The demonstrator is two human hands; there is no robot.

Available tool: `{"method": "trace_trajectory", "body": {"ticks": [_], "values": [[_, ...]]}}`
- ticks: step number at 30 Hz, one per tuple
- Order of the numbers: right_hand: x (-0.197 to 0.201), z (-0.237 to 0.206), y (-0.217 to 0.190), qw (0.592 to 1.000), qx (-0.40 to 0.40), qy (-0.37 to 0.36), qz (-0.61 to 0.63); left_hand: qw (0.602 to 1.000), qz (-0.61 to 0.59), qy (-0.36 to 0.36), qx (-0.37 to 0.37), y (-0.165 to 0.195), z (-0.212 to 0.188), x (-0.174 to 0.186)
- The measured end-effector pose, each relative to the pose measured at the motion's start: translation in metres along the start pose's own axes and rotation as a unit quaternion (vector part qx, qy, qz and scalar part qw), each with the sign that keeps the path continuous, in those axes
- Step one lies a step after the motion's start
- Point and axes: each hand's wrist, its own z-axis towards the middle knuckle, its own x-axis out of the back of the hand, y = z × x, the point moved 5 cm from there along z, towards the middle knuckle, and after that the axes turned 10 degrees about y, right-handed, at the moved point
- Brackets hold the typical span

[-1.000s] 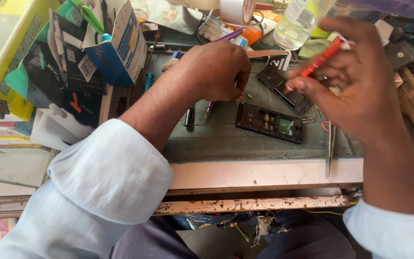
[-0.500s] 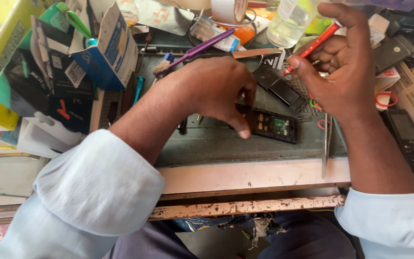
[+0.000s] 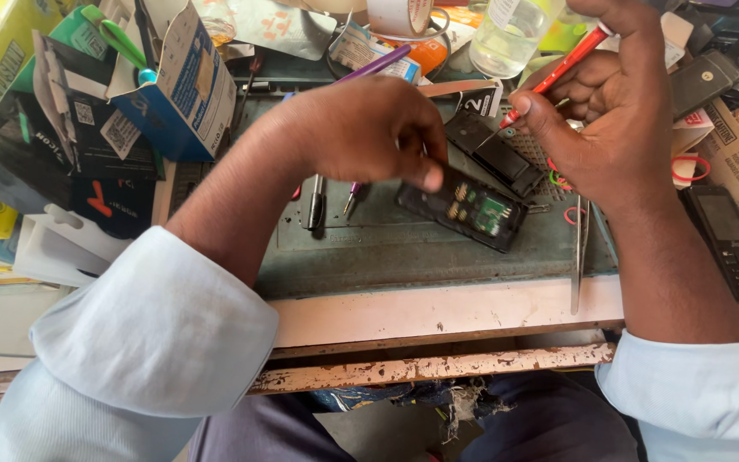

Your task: The person uses a screwdriver and tweezers to remove screws and adjust components on a circuit board. They then place the circuit board into a black plastic phone housing and use a screwdriver to secure it with screws.

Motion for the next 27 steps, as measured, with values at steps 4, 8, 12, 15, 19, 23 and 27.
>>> {"method": "trace_trajectory", "body": {"ticks": [4,8,12,15,19,23,27], "values": [[0.001,-0.001,0.002,1.0,-0.015,0.001,0.008,0.996,-0.025,0.091,0.009,-0.011,0.003,0.013],[0.0,0.001,0.002,1.0,-0.005,-0.003,0.023,0.984,0.004,0.164,0.061,-0.022,0.004,0.023],[-0.006,0.004,0.007,0.993,-0.085,-0.009,0.079,0.993,0.023,0.105,0.051,-0.021,0.001,0.024],[-0.014,0.001,0.008,0.978,-0.16,-0.047,0.124,0.997,0.065,-0.005,0.043,-0.015,-0.002,0.013],[-0.025,-0.001,0.003,0.974,-0.162,-0.117,0.107,0.988,0.093,-0.087,0.089,-0.01,-0.008,0.002],[-0.028,-0.001,0.004,0.976,-0.167,-0.109,0.092,0.977,0.1,-0.124,0.142,-0.009,-0.009,-0.003],[-0.026,0.001,0.004,0.98,-0.157,-0.096,0.078,0.974,0.127,-0.125,0.14,-0.008,-0.009,-0.007]]}}
